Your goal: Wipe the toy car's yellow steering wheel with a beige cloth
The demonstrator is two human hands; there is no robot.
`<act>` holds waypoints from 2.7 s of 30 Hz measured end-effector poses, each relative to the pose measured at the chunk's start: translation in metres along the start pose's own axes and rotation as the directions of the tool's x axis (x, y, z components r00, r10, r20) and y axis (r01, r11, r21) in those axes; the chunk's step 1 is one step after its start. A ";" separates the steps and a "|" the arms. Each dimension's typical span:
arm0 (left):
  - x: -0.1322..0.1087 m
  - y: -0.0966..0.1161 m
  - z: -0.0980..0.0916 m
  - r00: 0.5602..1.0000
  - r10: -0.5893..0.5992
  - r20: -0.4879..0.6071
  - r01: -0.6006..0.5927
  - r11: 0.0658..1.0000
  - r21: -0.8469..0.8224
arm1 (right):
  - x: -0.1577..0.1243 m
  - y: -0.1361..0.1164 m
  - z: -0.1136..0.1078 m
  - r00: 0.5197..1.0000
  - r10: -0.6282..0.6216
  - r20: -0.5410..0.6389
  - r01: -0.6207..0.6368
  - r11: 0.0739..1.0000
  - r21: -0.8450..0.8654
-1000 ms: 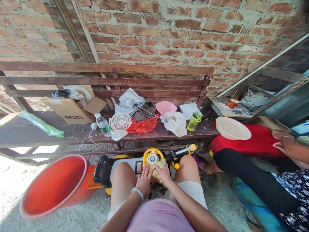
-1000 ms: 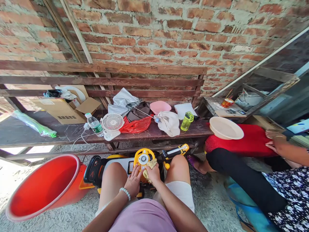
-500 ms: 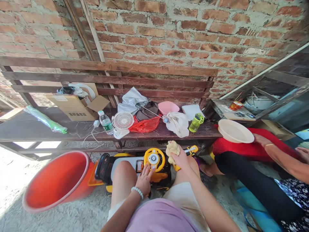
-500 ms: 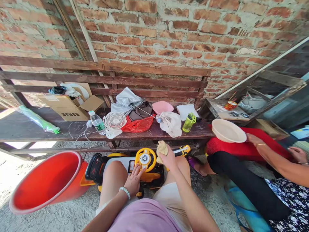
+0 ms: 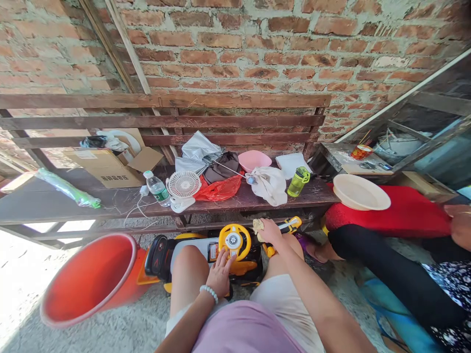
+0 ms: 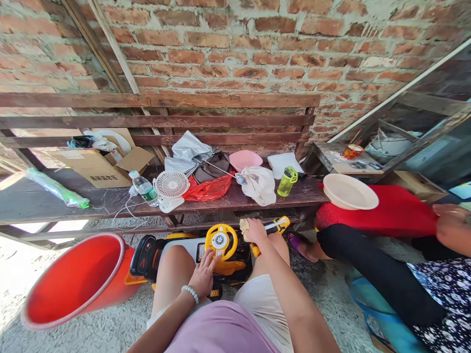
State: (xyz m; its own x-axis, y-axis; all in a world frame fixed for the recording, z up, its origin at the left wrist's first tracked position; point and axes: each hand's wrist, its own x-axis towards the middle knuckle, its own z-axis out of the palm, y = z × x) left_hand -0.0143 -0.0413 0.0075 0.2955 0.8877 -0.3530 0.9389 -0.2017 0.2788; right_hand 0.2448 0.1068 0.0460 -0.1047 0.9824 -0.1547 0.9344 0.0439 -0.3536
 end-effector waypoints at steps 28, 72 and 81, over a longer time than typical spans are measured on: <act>0.000 0.002 -0.001 0.998 0.026 -0.056 -0.022 0.998 0.063 | -0.060 -0.001 -0.023 0.987 0.117 -0.112 -0.107 0.990 0.088; 0.008 -0.007 0.016 0.987 0.063 -0.147 -0.054 0.996 0.064 | -0.006 0.067 -0.006 0.975 0.187 -0.118 -0.197 0.977 -0.080; 0.006 -0.005 0.013 0.988 0.054 -0.142 -0.044 0.997 0.071 | -0.015 0.035 0.012 0.977 0.133 -0.165 -0.104 0.979 0.173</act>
State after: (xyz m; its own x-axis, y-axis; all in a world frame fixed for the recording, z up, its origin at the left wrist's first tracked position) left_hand -0.0149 -0.0406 -0.0077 0.3177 0.9252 -0.2075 0.9351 -0.2695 0.2301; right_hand 0.2749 0.0915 0.0253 0.0782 0.9959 -0.0458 0.8673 -0.0906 -0.4894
